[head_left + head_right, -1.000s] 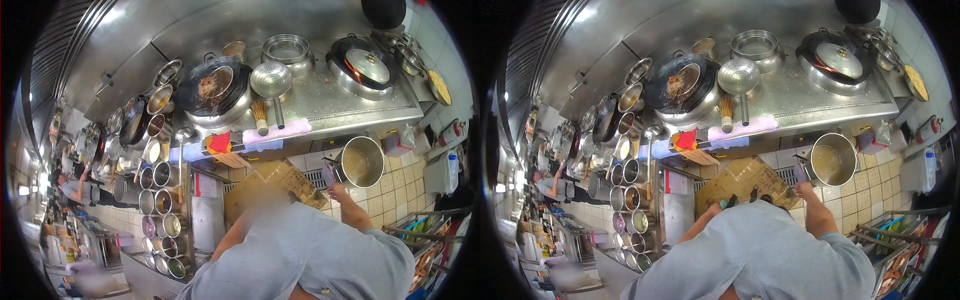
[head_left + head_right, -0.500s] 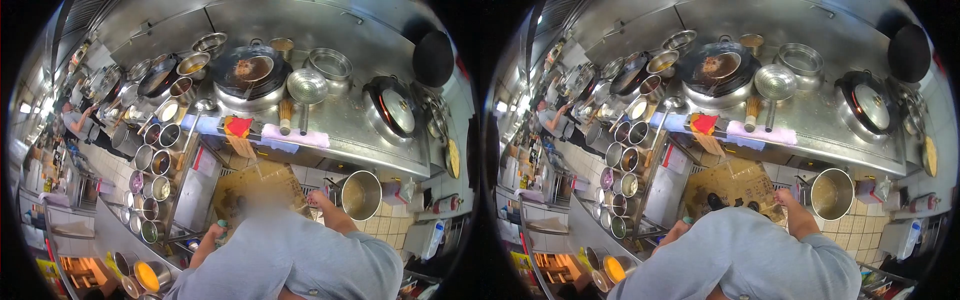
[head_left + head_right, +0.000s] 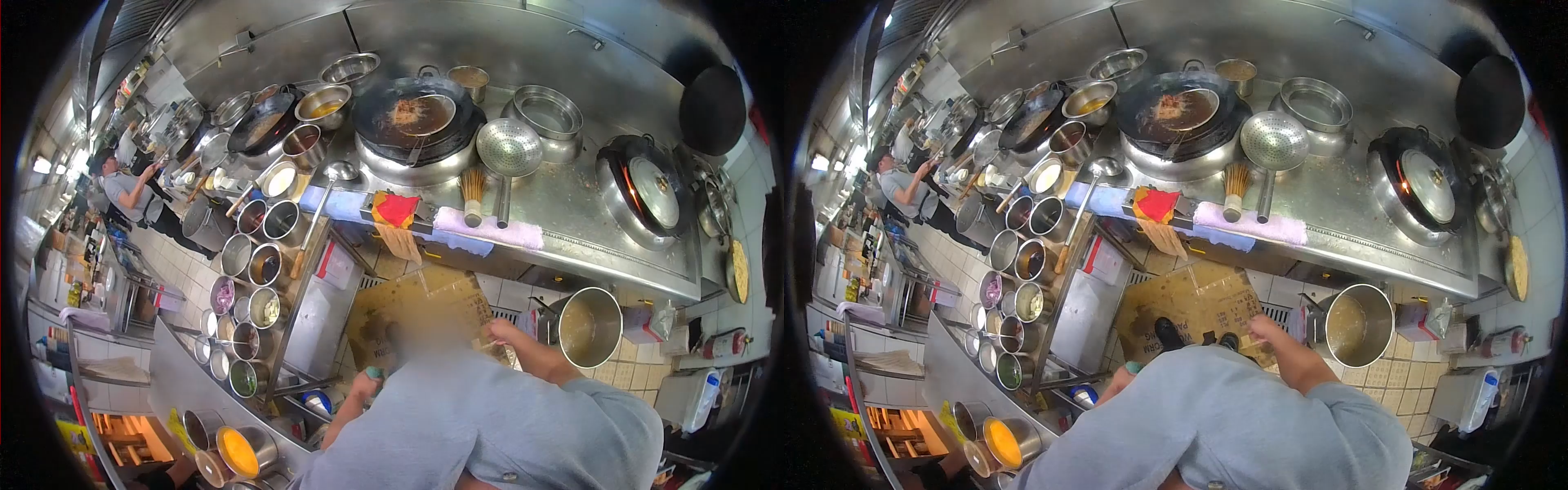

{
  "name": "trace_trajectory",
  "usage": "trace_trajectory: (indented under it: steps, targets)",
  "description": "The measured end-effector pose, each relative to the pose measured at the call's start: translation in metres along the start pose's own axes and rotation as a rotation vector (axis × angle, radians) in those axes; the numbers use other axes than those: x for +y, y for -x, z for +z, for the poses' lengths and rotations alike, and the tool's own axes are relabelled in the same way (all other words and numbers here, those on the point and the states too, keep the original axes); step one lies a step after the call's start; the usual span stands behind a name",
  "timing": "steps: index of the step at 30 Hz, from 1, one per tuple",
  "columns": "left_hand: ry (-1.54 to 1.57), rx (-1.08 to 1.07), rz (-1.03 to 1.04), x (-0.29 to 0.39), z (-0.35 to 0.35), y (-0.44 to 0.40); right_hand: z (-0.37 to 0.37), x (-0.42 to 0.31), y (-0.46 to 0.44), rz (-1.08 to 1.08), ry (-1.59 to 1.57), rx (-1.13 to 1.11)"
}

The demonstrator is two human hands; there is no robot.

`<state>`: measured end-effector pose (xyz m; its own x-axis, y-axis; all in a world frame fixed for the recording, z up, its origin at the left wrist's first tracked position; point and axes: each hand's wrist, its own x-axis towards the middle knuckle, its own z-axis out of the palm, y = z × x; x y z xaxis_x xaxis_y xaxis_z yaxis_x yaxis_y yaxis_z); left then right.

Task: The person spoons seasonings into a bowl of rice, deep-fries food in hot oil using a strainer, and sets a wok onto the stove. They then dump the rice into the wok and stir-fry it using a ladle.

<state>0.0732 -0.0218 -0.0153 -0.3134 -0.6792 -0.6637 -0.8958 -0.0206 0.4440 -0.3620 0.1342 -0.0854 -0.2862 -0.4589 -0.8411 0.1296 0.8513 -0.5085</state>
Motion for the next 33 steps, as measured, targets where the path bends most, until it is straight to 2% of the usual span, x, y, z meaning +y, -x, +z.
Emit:
trace_trajectory:
  steps: [2, 5, 6, 7, 8, 10, 12, 15, 17, 19, 20, 21, 25, 27, 29, 31, 33]
  targets:
    - [0.012, 0.016, 0.008, 0.011, -0.011, -0.005, 0.012, -0.034, -0.006, -0.030, -0.119, -0.100]
    - [0.188, 0.072, 0.065, 0.018, -0.019, -0.013, 0.014, -0.120, -0.020, -0.277, -0.034, -0.273]
    - [0.202, 0.106, 0.074, 0.009, -0.013, -0.026, 0.023, -0.182, 0.037, -0.360, -0.333, -0.186]
    - [0.216, 0.142, 0.086, 0.006, -0.013, -0.036, 0.017, -0.218, 0.032, -0.529, -0.361, -0.331]
    - [0.212, 0.140, 0.092, 0.009, -0.018, -0.039, 0.019, -0.260, 0.033, -0.461, -0.582, -0.382]
    - [0.088, 0.133, 0.029, 0.018, -0.024, -0.037, 0.013, -0.329, 0.025, -0.500, -0.752, -0.319]
    - [0.120, 0.100, 0.037, 0.026, -0.038, -0.033, 0.008, -0.394, 0.026, -0.498, -0.943, -0.243]
    - [0.174, 0.113, 0.080, 0.006, -0.050, -0.054, 0.001, -0.464, 0.025, -0.443, -1.199, -0.203]
    - [0.091, 0.111, 0.014, 0.002, -0.064, -0.070, -0.004, -0.498, 0.025, -0.473, -1.240, -0.142]
    - [0.150, 0.096, 0.029, -0.001, -0.083, -0.087, -0.014, -0.525, 0.001, -0.387, -1.172, 0.007]
    - [0.159, -0.007, 0.067, -0.002, -0.096, -0.096, -0.015, -0.534, -0.002, -0.339, -1.136, 0.080]
    - [0.166, -0.114, 0.104, -0.005, -0.107, -0.102, -0.015, -0.539, -0.006, -0.335, -1.132, 0.090]
    - [0.110, -0.120, 0.060, -0.006, -0.136, -0.132, -0.038, -0.543, 0.004, -0.444, -1.249, -0.007]
    - [-0.042, -0.157, 0.172, -0.037, -0.126, -0.171, -0.060, -0.530, 0.007, -0.421, -1.436, -0.215]
    - [-0.265, -0.259, 0.422, -0.071, -0.117, -0.218, -0.073, -0.511, 0.025, -0.430, -1.503, -0.214]
    - [-0.363, -0.322, 0.529, -0.065, -0.126, -0.233, -0.084, -0.487, 0.061, -0.509, -1.460, -0.216]
    - [-0.182, -0.073, 0.178, -0.037, -0.143, -0.226, -0.091, -0.459, 0.109, -0.550, -1.472, -0.211]
